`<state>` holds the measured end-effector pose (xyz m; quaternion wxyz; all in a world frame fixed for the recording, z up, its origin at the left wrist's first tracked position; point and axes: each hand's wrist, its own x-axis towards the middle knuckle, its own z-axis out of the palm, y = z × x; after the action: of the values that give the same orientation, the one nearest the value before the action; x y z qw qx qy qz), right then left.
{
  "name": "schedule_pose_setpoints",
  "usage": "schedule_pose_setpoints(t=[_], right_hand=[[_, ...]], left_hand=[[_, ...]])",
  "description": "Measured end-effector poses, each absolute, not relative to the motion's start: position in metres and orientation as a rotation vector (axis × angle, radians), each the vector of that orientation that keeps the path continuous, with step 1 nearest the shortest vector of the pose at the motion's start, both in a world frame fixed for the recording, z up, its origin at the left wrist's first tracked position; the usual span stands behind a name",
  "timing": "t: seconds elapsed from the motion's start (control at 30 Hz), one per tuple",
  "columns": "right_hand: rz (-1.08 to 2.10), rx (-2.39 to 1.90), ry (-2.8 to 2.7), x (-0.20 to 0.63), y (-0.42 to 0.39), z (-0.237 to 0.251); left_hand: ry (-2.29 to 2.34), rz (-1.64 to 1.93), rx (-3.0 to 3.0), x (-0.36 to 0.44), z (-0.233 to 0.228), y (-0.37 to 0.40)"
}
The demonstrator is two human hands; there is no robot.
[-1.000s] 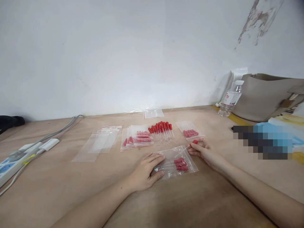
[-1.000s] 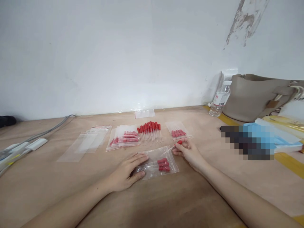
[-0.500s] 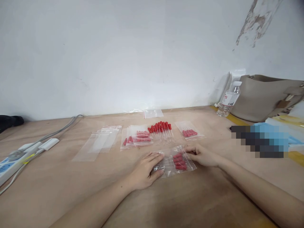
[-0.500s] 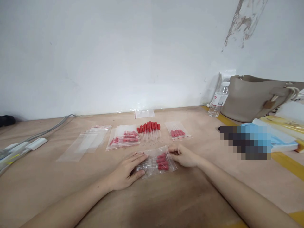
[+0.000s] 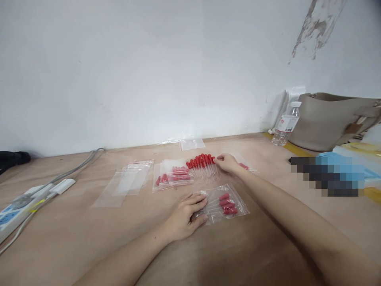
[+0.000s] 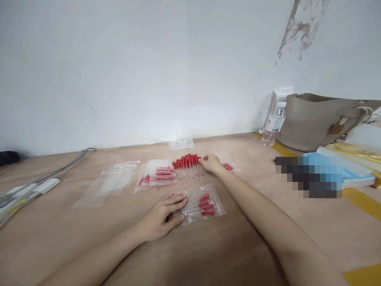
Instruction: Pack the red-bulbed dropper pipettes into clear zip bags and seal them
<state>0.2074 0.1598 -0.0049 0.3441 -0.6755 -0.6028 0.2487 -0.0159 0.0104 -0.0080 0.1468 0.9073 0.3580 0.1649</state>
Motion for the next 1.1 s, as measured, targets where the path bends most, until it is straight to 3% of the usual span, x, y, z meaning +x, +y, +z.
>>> schedule_pose_setpoints(t=[0.4, 0.63, 0.8, 1.1], right_hand=[[0.934, -1.62, -1.141, 0.195, 0.175, -0.006], [0.913, -1.311, -0.955, 0.237, 0.128, 0.011], [0.888, -1.192, -0.898, 0.272, 0.09, -0.003], [1.095, -1.088, -0.651, 0.254, 0.062, -0.018]], left_hand=[[1.027, 0.472, 2.666, -0.015, -0.006, 0.008], [1.023, 0.47, 2.672, -0.015, -0.006, 0.007], [1.043, 0.469, 2.679, -0.015, -0.006, 0.007], [1.035, 0.47, 2.667, -0.015, -0.005, 0.008]])
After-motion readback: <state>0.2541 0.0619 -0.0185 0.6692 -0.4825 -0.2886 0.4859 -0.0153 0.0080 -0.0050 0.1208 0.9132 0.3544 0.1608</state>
